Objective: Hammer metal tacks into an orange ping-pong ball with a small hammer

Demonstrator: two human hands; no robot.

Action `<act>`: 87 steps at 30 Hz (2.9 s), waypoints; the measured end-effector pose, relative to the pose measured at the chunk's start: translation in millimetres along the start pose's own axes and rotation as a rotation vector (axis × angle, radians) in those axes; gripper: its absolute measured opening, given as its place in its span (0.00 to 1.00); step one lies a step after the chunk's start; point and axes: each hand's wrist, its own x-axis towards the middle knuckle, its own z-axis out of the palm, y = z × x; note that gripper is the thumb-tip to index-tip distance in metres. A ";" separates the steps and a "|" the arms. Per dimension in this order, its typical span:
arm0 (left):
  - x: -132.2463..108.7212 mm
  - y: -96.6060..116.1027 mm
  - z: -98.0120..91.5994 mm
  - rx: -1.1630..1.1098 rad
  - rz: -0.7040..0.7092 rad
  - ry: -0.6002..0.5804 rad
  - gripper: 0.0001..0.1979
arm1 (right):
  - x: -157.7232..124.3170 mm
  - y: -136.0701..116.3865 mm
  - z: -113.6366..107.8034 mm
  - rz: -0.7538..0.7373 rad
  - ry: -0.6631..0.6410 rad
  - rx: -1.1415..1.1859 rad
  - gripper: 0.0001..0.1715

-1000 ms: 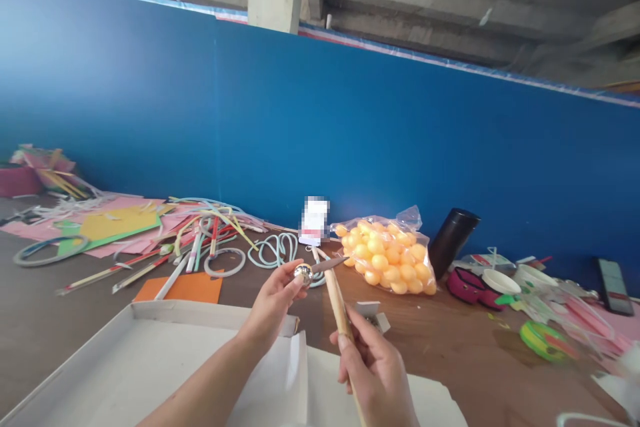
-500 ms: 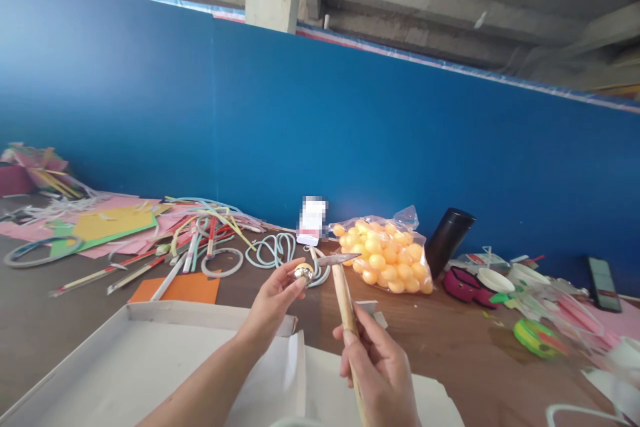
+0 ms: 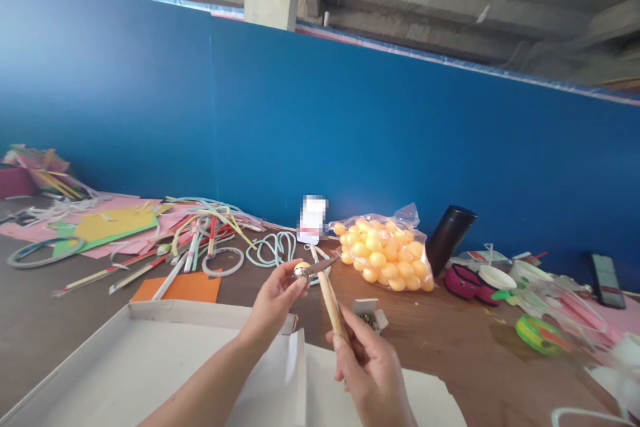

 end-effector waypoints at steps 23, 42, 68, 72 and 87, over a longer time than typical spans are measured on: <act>-4.4 -2.9 -1.5 0.270 0.110 -0.002 0.23 | 1.3 0.7 -2.5 0.030 0.070 0.005 0.32; -0.4 -9.1 -2.3 0.402 0.188 0.102 0.18 | -2.8 -1.6 -1.7 -0.007 0.012 -0.017 0.29; -2.7 -5.9 -4.8 0.587 0.233 0.167 0.18 | 1.2 -0.3 -1.0 -0.017 0.002 -0.105 0.29; -2.5 -7.5 -5.6 0.601 0.229 0.172 0.18 | 1.1 -0.4 0.1 0.044 0.016 -0.072 0.29; 3.5 -3.3 -10.6 0.530 0.059 0.278 0.20 | 12.0 7.5 -3.0 0.505 -0.301 -0.113 0.25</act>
